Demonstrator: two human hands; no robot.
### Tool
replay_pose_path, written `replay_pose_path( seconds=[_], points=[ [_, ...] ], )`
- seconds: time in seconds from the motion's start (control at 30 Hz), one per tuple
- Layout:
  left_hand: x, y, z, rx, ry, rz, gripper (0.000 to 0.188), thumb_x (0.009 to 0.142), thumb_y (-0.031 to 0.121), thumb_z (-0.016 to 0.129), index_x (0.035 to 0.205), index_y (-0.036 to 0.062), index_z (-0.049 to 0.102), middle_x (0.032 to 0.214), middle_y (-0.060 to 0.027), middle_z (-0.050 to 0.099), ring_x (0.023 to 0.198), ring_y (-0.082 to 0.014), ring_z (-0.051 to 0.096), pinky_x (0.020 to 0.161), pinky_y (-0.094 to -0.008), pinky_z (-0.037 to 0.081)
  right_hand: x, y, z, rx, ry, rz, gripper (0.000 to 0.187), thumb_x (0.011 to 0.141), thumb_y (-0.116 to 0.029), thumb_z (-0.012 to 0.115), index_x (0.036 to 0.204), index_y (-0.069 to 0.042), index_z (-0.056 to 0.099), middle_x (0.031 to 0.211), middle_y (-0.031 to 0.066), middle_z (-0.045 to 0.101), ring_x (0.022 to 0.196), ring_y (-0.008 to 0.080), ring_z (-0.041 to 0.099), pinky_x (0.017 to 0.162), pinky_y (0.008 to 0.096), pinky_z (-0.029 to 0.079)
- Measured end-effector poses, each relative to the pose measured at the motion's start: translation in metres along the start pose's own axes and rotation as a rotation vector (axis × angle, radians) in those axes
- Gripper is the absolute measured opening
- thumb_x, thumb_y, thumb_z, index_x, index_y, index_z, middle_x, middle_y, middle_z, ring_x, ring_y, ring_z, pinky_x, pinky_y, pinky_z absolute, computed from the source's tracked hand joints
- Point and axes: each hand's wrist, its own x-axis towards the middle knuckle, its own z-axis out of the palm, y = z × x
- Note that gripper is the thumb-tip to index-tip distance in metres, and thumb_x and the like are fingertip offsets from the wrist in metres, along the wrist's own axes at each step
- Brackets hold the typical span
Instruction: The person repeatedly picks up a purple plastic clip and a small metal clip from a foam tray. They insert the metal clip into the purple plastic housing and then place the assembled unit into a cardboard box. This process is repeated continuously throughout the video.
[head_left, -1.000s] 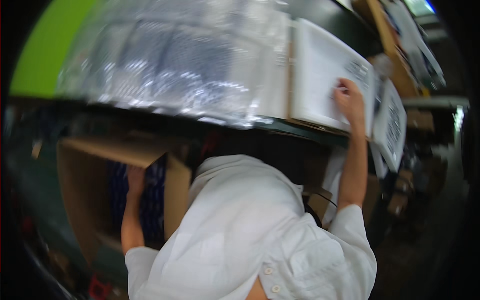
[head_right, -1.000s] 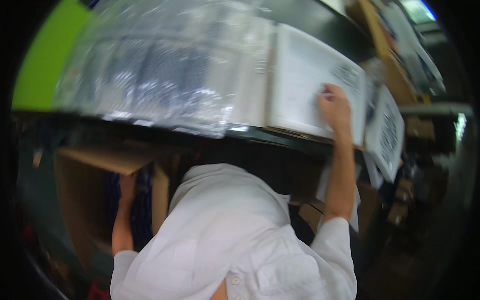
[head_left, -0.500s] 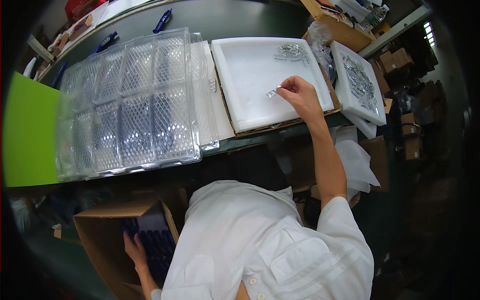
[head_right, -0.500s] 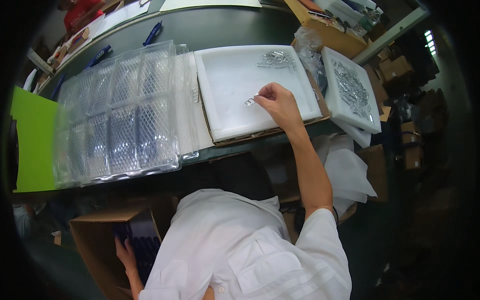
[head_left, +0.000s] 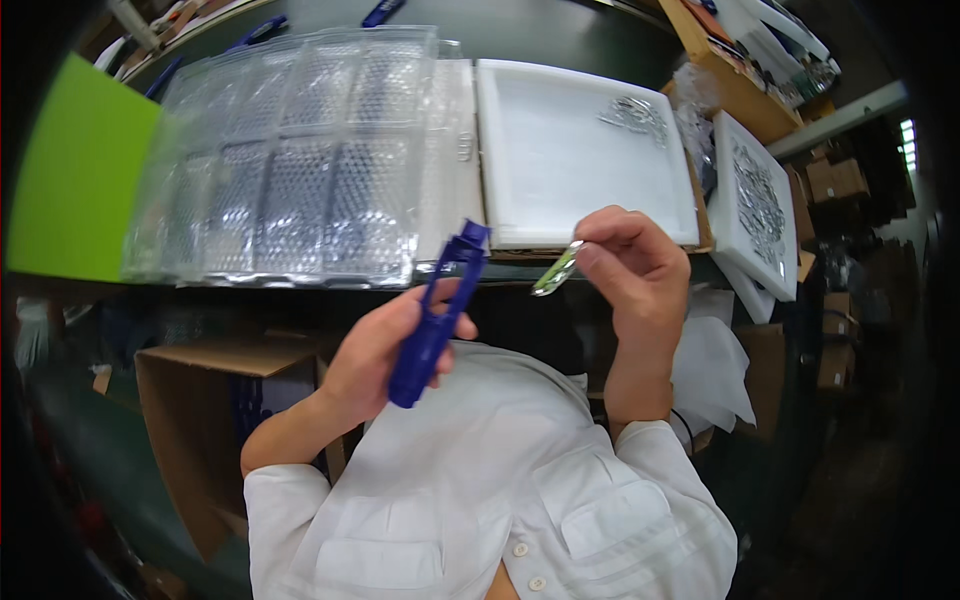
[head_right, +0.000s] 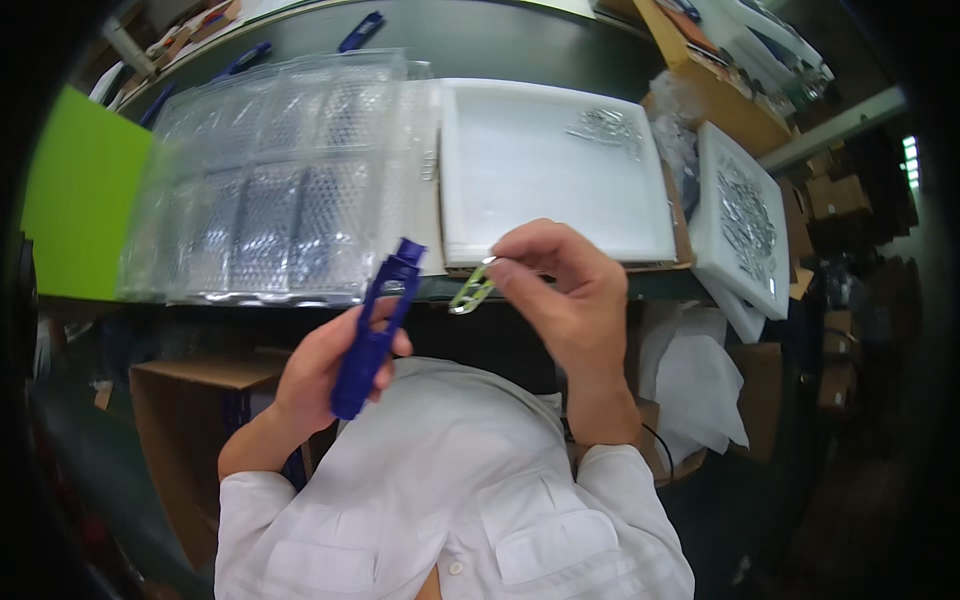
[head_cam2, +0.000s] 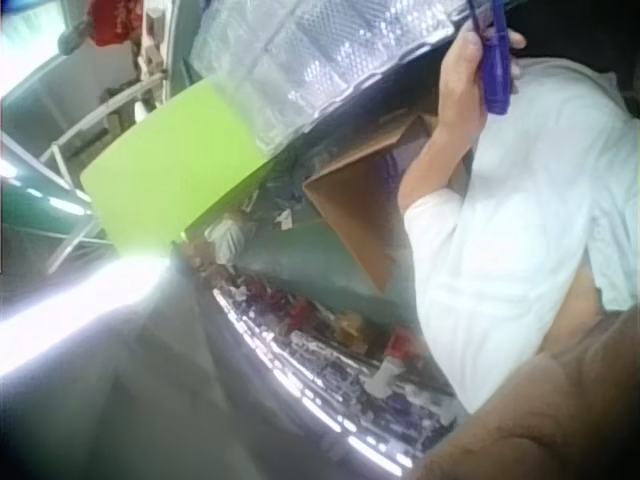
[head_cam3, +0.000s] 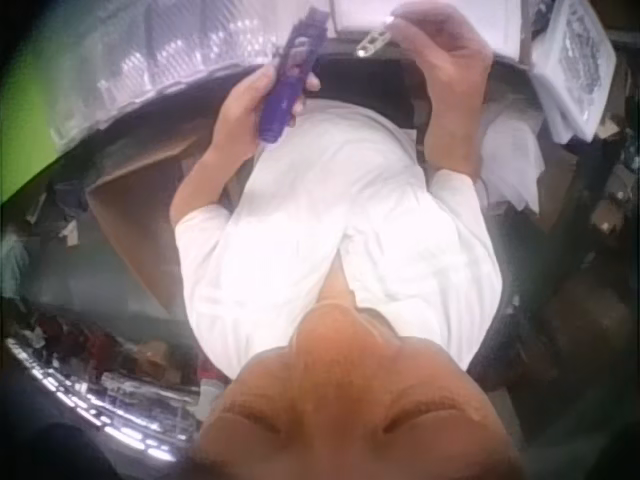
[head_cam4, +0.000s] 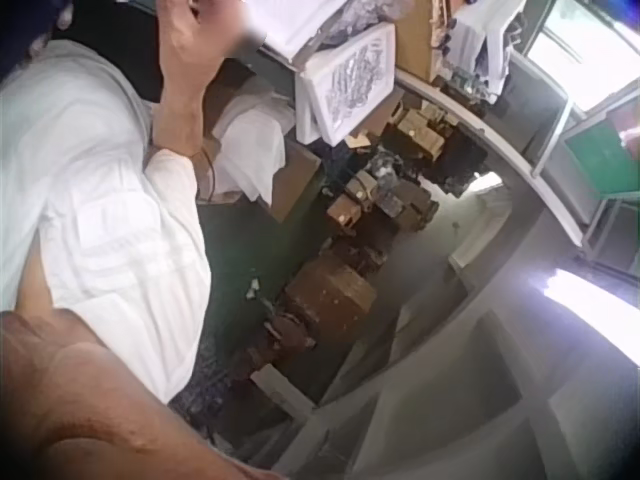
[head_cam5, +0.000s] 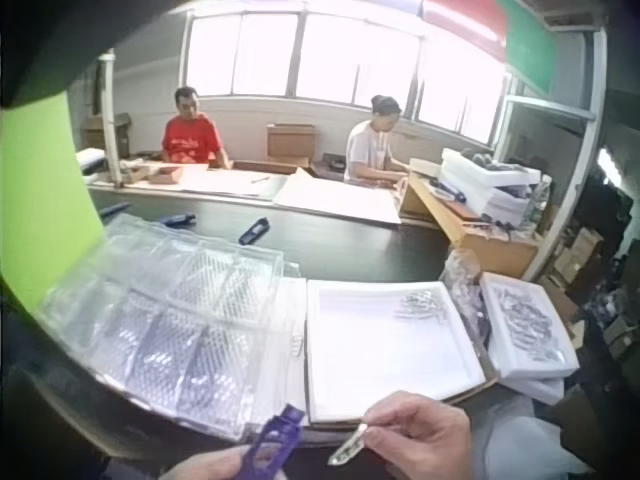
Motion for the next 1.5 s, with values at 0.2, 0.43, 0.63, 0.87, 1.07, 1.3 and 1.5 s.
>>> replay_pose_path(
  seconds=[0.2, 0.43, 0.63, 0.87, 1.07, 1.3, 1.5],
  points=[
    [0.043, -0.015, 0.044, 0.110, -0.100, -0.143, 0.072, 0.094, 0.028, 0.049, 0.160, 0.0017, 0.038, 0.127, -0.0121, 0.066, 0.091, -0.0135, 0.066, 0.076, -0.0278, 0.057, -0.012, 0.002, -0.008, -0.448, 0.006, -0.210, 0.016, 0.078, 0.005, 0.081, 0.090, 0.000, 0.073, 0.126, 0.0186, 0.065, 0.111, 0.0289, 0.066, 0.093, 0.0371, 0.054],
    [0.055, -0.031, 0.040, 0.213, -0.117, -0.115, 0.073, 0.086, 0.022, 0.045, 0.156, 0.0008, 0.043, 0.118, -0.0122, 0.068, 0.086, -0.0128, 0.064, 0.071, -0.0283, 0.056, -0.027, 0.025, 0.000, -0.571, 0.020, -0.189, 0.015, 0.075, 0.001, 0.080, 0.080, 0.000, 0.066, 0.130, 0.0220, 0.065, 0.115, 0.0373, 0.066, 0.090, 0.0426, 0.057],
    [0.059, -0.037, 0.033, 0.277, -0.066, -0.012, 0.065, 0.089, 0.008, 0.045, 0.153, -0.0009, 0.047, 0.108, -0.0100, 0.071, 0.077, -0.0099, 0.062, 0.064, -0.0249, 0.053, -0.025, 0.031, 0.007, -0.765, -0.002, -0.272, 0.017, 0.075, -0.001, 0.079, 0.078, -0.002, 0.062, 0.127, 0.0213, 0.066, 0.109, 0.0381, 0.067, 0.082, 0.0431, 0.058],
    [0.075, -0.050, 0.029, 0.583, 0.051, 0.160, 0.040, 0.103, 0.007, 0.058, 0.142, -0.0015, 0.058, 0.093, -0.0057, 0.072, 0.066, -0.0066, 0.061, 0.058, -0.0236, 0.051, -0.023, 0.045, 0.004, -0.873, -0.005, -0.284, 0.027, 0.077, 0.002, 0.080, 0.098, -0.001, 0.064, 0.131, 0.0215, 0.065, 0.113, 0.0379, 0.067, 0.087, 0.0400, 0.058],
    [0.083, -0.054, 0.027, 0.809, 0.133, 0.365, 0.024, 0.101, 0.007, 0.066, 0.122, -0.0029, 0.067, 0.074, -0.0061, 0.068, 0.059, -0.0092, 0.061, 0.055, -0.0272, 0.050, -0.025, 0.048, 0.012, -0.632, 0.189, -0.037, 0.036, 0.081, -0.005, 0.080, 0.112, -0.002, 0.062, 0.118, 0.0175, 0.068, 0.102, 0.0331, 0.070, 0.085, 0.0387, 0.058],
    [0.089, -0.057, 0.026, 0.982, 0.256, 0.375, 0.012, 0.096, 0.011, 0.073, 0.101, -0.0006, 0.073, 0.063, -0.0099, 0.060, 0.050, -0.0116, 0.055, 0.048, -0.0298, 0.044, -0.029, 0.081, 0.001, -0.187, 0.160, 0.214, 0.033, 0.083, -0.005, 0.079, 0.107, 0.000, 0.058, 0.089, 0.0080, 0.069, 0.081, 0.0125, 0.068, 0.074, 0.0298, 0.056],
    [0.091, -0.057, 0.029, 0.922, 0.234, 0.234, 0.019, 0.102, 0.016, 0.069, 0.098, -0.0013, 0.073, 0.060, -0.0032, 0.061, 0.050, -0.0066, 0.053, 0.048, -0.0264, 0.043, -0.034, 0.089, -0.001, -0.301, 0.166, 0.230, 0.034, 0.083, -0.007, 0.078, 0.107, 0.001, 0.056, 0.085, 0.0095, 0.068, 0.074, 0.0156, 0.067, 0.068, 0.0318, 0.055]
  ],
)
